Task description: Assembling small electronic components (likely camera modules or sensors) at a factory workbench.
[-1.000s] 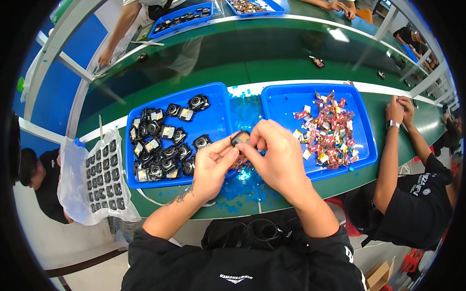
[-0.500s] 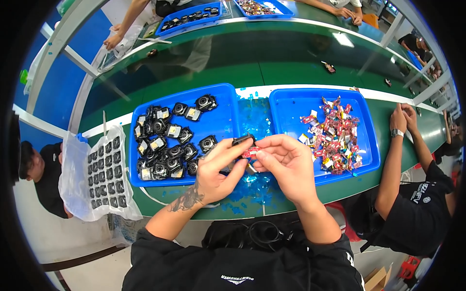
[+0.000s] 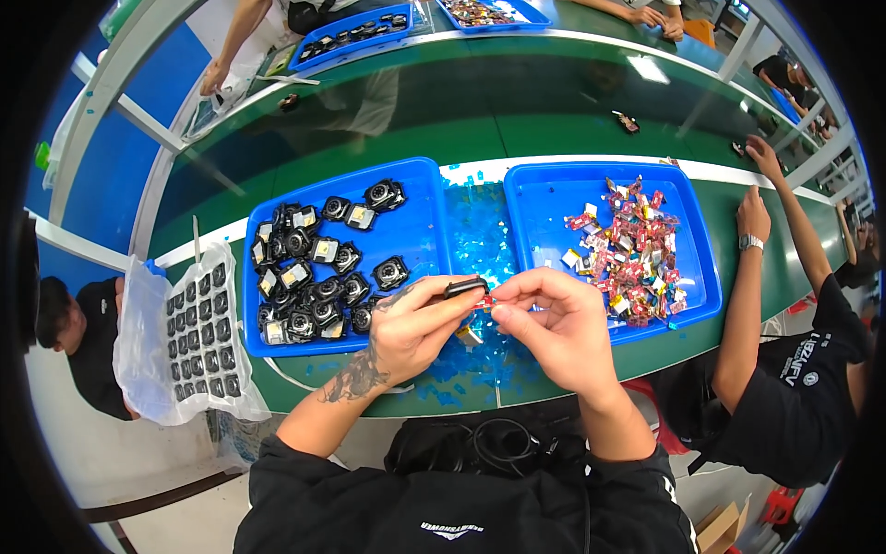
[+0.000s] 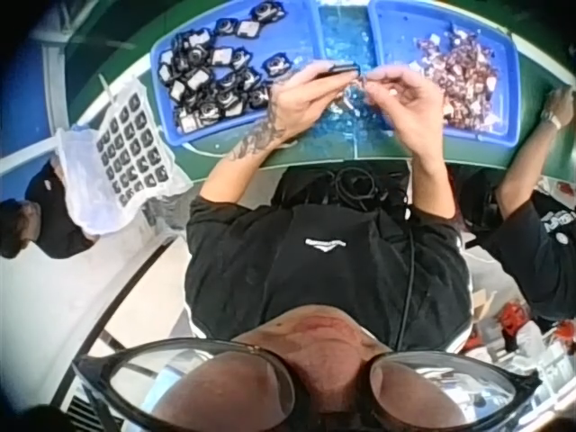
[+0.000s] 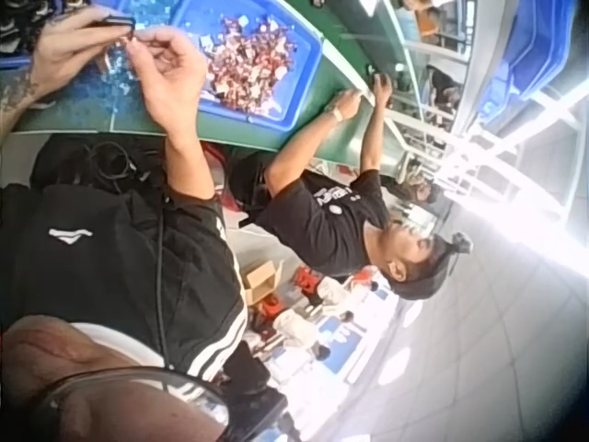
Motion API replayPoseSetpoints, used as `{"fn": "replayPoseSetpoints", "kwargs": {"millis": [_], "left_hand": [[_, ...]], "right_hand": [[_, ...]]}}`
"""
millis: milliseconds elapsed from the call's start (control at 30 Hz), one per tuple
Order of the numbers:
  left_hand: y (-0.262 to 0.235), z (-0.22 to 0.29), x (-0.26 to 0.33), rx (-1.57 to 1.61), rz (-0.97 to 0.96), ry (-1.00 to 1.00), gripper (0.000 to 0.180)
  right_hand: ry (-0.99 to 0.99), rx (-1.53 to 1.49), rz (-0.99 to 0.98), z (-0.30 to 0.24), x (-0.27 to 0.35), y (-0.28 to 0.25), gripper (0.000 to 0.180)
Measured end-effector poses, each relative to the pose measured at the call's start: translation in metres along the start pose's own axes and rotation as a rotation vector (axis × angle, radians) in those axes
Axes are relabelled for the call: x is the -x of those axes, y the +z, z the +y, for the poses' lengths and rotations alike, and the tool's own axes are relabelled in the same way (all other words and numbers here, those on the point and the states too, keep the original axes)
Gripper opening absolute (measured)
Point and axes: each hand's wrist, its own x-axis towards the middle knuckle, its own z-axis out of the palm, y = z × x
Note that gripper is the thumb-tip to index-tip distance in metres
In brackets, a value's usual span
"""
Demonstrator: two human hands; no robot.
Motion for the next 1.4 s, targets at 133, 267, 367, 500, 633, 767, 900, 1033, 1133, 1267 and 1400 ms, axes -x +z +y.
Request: {"fn": "replayPoseSetpoints", "kwargs": {"millis": [133, 267, 367, 500, 633, 767, 900, 1033, 1133, 1267, 1400], "left_hand": [[-0.004, -0.004, -0.001, -0.051, -0.030, 0.128, 0.030], [-0.004, 0.001, 0.001, -0.029, -0.028, 0.089, 0.028], [-0.006, 0.011, -0.003, 0.110, -0.089, -0.134, 0.025], [0.008, 0.007, 0.006, 0.815, 0.012, -0.553, 0.021], [0.001, 0.005, 0.004, 0.913, -0.077, -0.660, 0.027], [0.008, 0.008, 0.004, 0.830, 0.039, -0.556, 0.036], [0.010, 0.005, 0.005, 0.816, 0.032, -0.513, 0.041], [0.008, 0.006, 0.006, 0.782, 0.021, -0.559, 0.041], [0.008, 0.007, 0.009, 0.790, 0.056, -0.565, 0.042], [0.011, 0.009, 0.007, 0.812, 0.068, -0.542, 0.044], [0.012, 0.006, 0.006, 0.935, 0.128, -0.548, 0.047]], "right_hand": [[0.045, 0.094, -0.102, -0.011, -0.003, -0.007, 0.011], [0.057, 0.206, -0.114, -0.016, -0.005, -0.003, 0.007], [-0.038, 0.273, -0.046, -0.004, -0.001, 0.001, 0.008], [-0.112, 0.228, 0.003, 0.009, 0.001, 0.006, 0.009], [-0.225, 0.307, 0.058, 0.000, -0.004, 0.019, 0.013], [-0.239, 0.347, 0.123, 0.007, -0.006, 0.021, 0.022], [-0.149, 0.224, 0.146, 0.016, -0.009, 0.019, 0.029], [-0.144, 0.298, 0.140, 0.016, -0.008, 0.017, 0.029], [-0.119, 0.360, 0.133, 0.012, -0.010, 0.016, 0.031], [-0.160, 0.473, 0.153, 0.012, -0.013, 0.017, 0.037], [-0.224, 0.552, 0.151, 0.017, -0.016, 0.027, 0.044]]}}
